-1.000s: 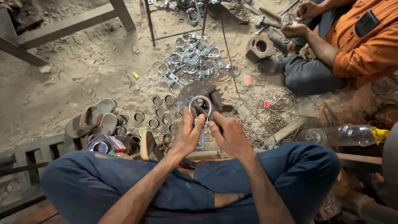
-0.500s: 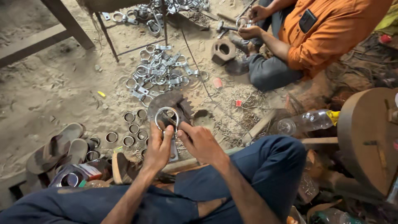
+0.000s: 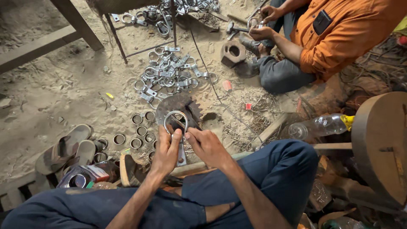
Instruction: The person sits cross-legged on the floor and assembles metal parts by hand. They pick up a metal ring and a bracket, fit them together, and use pliers to secure the connection. The process is repeated with multiple parts from a pile on the ground.
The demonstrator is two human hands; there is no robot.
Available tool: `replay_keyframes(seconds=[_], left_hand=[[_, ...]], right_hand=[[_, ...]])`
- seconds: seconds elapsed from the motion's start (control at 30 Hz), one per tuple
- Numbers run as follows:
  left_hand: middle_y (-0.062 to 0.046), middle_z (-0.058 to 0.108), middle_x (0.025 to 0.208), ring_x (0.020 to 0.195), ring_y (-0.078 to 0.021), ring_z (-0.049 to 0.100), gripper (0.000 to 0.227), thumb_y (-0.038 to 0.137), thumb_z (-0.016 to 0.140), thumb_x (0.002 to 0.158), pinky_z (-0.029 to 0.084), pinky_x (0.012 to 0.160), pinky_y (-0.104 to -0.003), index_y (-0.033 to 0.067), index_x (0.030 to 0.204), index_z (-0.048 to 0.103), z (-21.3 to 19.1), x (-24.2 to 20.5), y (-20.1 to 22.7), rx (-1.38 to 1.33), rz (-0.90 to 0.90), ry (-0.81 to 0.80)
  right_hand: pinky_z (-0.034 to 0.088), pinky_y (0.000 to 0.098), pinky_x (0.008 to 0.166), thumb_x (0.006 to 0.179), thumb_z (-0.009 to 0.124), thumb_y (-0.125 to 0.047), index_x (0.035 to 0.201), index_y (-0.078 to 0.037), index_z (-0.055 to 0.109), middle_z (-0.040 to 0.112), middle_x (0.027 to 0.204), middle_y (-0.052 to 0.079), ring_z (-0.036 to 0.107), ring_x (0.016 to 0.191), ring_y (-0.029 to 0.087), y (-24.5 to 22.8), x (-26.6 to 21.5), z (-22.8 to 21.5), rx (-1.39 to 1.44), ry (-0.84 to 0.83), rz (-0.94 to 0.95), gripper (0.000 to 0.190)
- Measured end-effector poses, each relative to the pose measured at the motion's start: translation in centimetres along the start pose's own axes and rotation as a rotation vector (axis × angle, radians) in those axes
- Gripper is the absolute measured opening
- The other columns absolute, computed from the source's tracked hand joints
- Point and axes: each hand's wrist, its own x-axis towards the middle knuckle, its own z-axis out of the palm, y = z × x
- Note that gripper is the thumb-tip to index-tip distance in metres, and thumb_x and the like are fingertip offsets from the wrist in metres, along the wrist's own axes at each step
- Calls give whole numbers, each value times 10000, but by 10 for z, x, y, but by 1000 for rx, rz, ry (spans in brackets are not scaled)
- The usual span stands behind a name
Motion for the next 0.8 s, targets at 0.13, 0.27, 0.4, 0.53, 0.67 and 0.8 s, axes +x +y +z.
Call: replay_keyframes(seconds=[0.13,0.27,0.4,0.53,0.67,0.8], left_hand=[[-171,648,972,838,-279,630,363,317,541,1057,493,746,-417,2,1229,484,0,-2,1,8,48,23],[-194,658,911,786,-323,645,395,320,545,1022,492,691,-437,-16,1211,458,1,-4,9,14,50,28],[-223,648,902,803,-354,649,369,314,555,1047,488,705,-456,-35,1136,475,-1,-8,14,127,134,51],[-242,665,916,845,-377,675,455,358,556,1028,493,744,-464,-48,1203,445,4,-3,8,189,-55,-13],[-236,668,1113,1040,-404,658,406,358,529,1073,497,894,-477,-3,1257,516,7,1,-5,-42,149,61],[-201,705,1041,981,-354,708,414,382,540,1044,524,823,-458,10,1216,480,7,2,-12,-56,-16,40]], right_hand=[[397,426,543,1092,499,-291,974,-11,604,503,647,165,510,579,296,-1,-2,2,140,-8,64,322],[378,340,509,1108,449,-337,908,-20,581,447,609,25,443,581,111,2,-5,5,340,-69,169,397],[329,269,495,1113,442,-367,892,-28,549,408,651,-65,377,576,44,11,-7,11,651,-137,280,418],[416,389,554,1114,465,-325,987,-6,613,516,677,89,508,605,224,16,-9,7,188,14,113,374],[430,564,655,1033,520,-239,1122,2,630,625,779,261,598,734,472,7,-6,5,-254,116,-34,279],[448,538,654,1060,502,-266,1080,-20,621,631,736,223,628,718,429,0,-4,1,-123,-8,25,274]])
